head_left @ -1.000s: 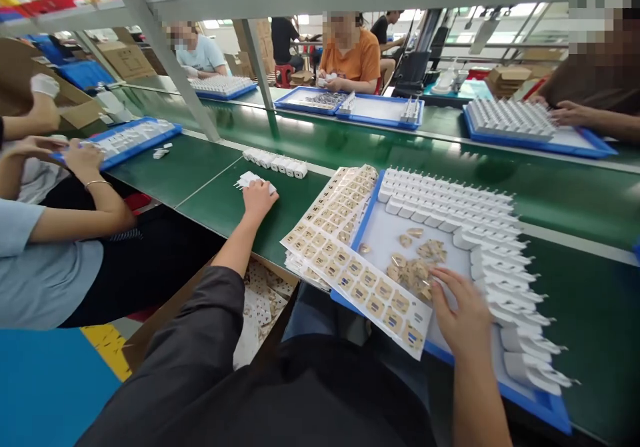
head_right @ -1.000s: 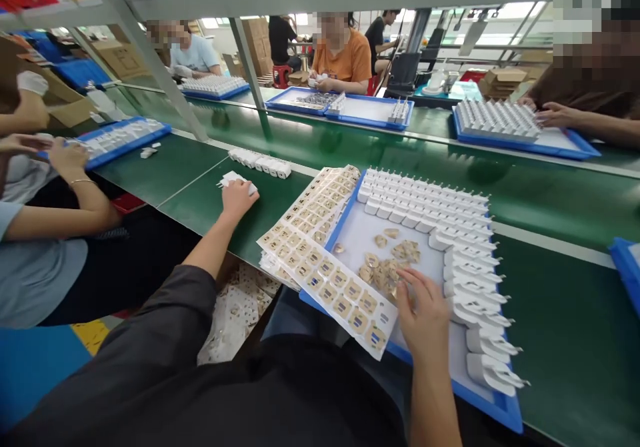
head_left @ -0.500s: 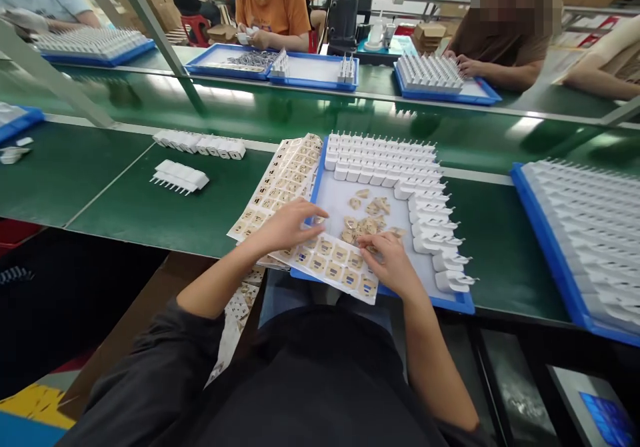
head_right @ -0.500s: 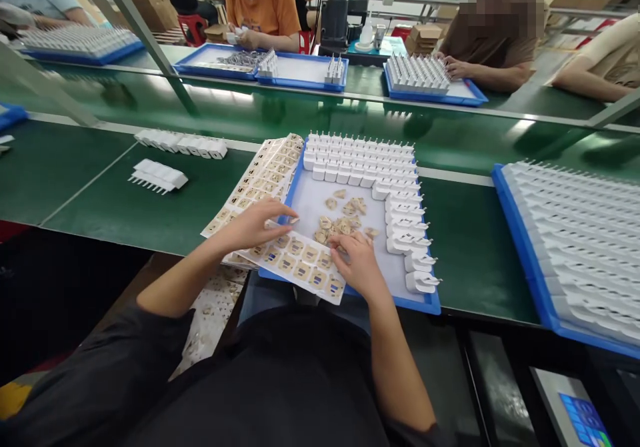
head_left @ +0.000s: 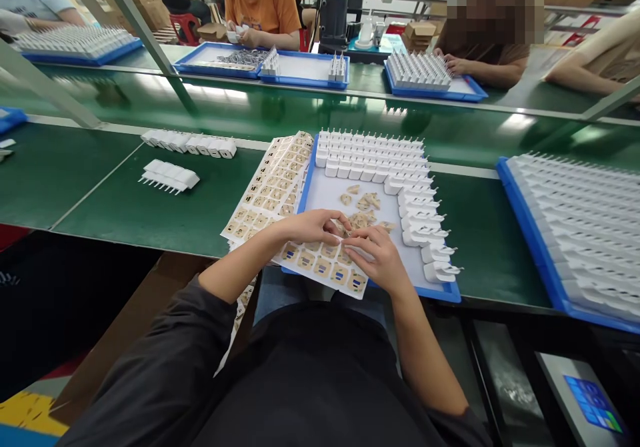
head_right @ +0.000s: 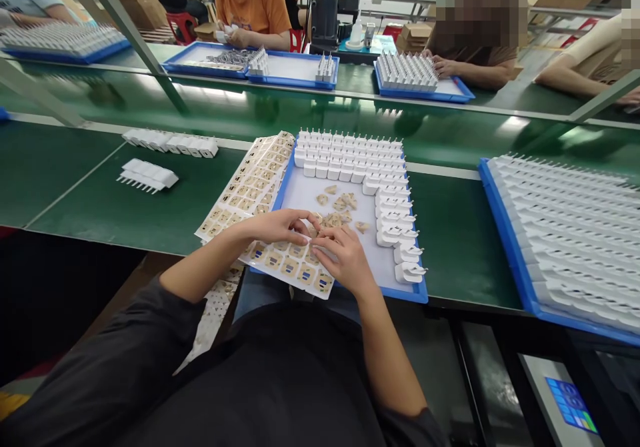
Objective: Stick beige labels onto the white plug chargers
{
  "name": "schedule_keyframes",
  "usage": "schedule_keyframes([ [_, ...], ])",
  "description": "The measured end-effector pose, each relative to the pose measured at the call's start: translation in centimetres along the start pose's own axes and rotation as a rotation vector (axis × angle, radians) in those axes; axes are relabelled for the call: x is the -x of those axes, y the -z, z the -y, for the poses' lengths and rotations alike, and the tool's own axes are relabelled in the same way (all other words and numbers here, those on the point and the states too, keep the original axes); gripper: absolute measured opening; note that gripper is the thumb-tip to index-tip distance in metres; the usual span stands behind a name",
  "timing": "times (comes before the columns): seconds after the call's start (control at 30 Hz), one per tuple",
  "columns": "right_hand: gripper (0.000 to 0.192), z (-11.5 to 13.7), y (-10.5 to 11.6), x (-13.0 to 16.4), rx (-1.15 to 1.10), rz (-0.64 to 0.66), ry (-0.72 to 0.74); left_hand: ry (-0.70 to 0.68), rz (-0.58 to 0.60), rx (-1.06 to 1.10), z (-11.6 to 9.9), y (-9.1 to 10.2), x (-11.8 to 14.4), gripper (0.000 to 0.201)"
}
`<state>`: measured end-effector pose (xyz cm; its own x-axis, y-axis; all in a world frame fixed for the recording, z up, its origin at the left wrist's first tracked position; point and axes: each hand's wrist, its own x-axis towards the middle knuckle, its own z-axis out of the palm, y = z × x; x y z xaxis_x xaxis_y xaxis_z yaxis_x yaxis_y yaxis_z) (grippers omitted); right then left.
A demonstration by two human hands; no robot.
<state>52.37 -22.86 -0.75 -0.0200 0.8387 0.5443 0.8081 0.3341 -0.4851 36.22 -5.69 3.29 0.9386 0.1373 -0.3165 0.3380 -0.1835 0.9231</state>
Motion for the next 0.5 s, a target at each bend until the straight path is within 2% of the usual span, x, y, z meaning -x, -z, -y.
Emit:
schedule_keyframes([
  [0.17,0.012,0.0,-0.1,-0.2,0.015,-0.008,0.01,0.036,0.008,0.111,-0.3,-0.2,-0.2,0.048],
  [0.3,0.011,0.4,0.4,0.0,-0.026,-0.063,0.039,0.041,-0.014,0.111,0.1,0.1,-0.3,0.048],
  [0.4,0.007,0.8,1.2,0.9,-0.172,-0.168,-0.025,0.057,-0.049,0.013,0.6,0.6,-0.3,0.045],
  [0.5,0.004,1.2,1.8,2.5,-0.329,-0.212,-0.105,0.021,-0.108,-0.196,0.3,0.5,-0.7,0.031],
])
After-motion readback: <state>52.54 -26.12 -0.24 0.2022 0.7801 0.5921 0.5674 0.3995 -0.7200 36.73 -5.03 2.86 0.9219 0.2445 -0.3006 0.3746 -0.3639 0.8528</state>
